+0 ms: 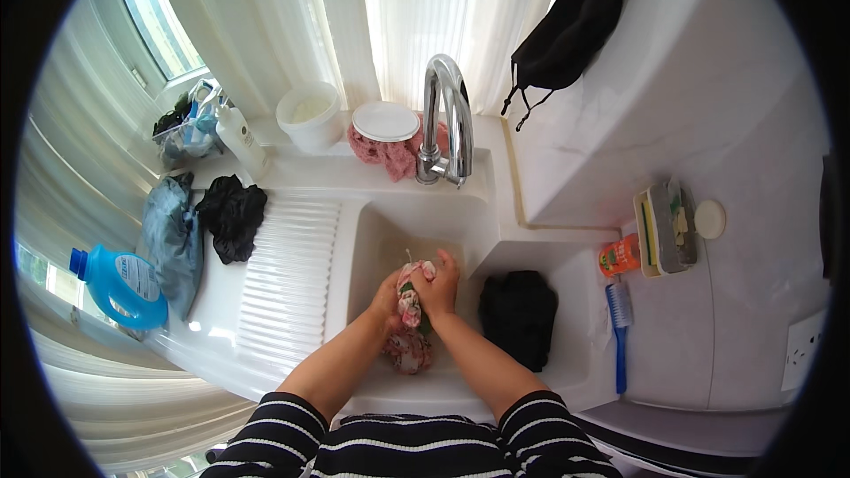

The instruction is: The person hand-washes a floral-patterned garment in a sink, repeatedly scrubbing it against the built-in washboard and wringing it out. The person handles the garment with both hands, focusing on different sections throughout the process.

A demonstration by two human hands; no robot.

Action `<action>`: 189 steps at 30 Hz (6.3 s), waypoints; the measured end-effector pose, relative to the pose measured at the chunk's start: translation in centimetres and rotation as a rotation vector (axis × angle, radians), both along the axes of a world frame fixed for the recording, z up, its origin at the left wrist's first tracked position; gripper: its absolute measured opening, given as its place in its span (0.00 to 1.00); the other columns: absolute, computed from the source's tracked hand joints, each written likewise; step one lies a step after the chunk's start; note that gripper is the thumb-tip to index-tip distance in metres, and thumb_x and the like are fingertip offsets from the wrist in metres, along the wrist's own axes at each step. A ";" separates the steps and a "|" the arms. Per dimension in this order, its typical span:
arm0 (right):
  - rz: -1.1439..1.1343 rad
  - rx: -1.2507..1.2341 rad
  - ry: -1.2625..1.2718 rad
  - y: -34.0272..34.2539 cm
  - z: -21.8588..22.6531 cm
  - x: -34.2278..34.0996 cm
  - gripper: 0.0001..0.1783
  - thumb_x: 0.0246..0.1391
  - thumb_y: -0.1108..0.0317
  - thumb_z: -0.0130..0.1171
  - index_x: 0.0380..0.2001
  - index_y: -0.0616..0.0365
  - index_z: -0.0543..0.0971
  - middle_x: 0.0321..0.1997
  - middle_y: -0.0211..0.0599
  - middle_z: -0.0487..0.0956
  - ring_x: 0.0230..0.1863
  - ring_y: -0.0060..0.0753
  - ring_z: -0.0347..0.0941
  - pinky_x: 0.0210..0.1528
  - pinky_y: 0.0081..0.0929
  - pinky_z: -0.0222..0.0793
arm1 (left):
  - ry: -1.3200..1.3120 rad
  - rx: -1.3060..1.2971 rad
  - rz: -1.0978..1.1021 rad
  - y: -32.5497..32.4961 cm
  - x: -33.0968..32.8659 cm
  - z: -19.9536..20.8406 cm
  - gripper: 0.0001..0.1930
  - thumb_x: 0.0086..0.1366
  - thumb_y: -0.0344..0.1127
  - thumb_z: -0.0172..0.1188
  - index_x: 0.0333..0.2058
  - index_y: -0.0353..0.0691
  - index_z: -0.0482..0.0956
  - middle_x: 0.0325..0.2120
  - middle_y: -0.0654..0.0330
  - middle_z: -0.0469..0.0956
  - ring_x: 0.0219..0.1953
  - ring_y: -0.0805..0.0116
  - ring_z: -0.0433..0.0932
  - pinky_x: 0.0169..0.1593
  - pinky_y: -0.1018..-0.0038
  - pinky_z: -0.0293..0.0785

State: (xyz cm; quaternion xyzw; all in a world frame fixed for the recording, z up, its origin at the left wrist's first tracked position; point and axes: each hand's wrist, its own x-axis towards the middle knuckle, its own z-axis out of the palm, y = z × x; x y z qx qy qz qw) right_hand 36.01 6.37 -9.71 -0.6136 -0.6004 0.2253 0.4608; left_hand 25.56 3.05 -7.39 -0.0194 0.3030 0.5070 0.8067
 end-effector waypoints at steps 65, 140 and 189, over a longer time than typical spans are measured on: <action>0.015 -0.173 0.223 -2.1 -1.1 0.3 0.15 0.53 0.60 0.59 0.25 0.63 0.74 0.49 0.55 0.73 0.51 0.55 0.69 0.55 0.45 0.65 | 0.072 -0.123 0.091 -0.8 0.8 0.9 0.17 0.68 0.50 0.54 0.38 0.42 0.79 0.36 0.56 0.82 0.41 0.59 0.80 0.47 0.60 0.78; 0.481 -0.867 0.068 0.0 0.3 6.9 0.20 0.56 0.58 0.59 0.44 0.64 0.77 0.38 0.39 0.81 0.33 0.31 0.77 0.33 0.31 0.71 | 0.573 0.236 0.155 -1.0 -0.5 5.8 0.07 0.59 0.27 0.62 0.32 0.41 0.71 0.29 0.64 0.76 0.30 0.75 0.75 0.35 0.76 0.75; 0.682 0.209 -0.557 -7.7 12.4 -17.0 0.31 0.39 0.46 0.69 0.44 0.50 0.75 0.42 0.34 0.74 0.45 0.39 0.72 0.48 0.41 0.64 | 2.105 0.897 -0.116 -6.1 -23.4 9.2 0.21 0.64 0.55 0.55 0.33 0.40 0.82 0.39 0.52 0.78 0.42 0.47 0.74 0.48 0.53 0.66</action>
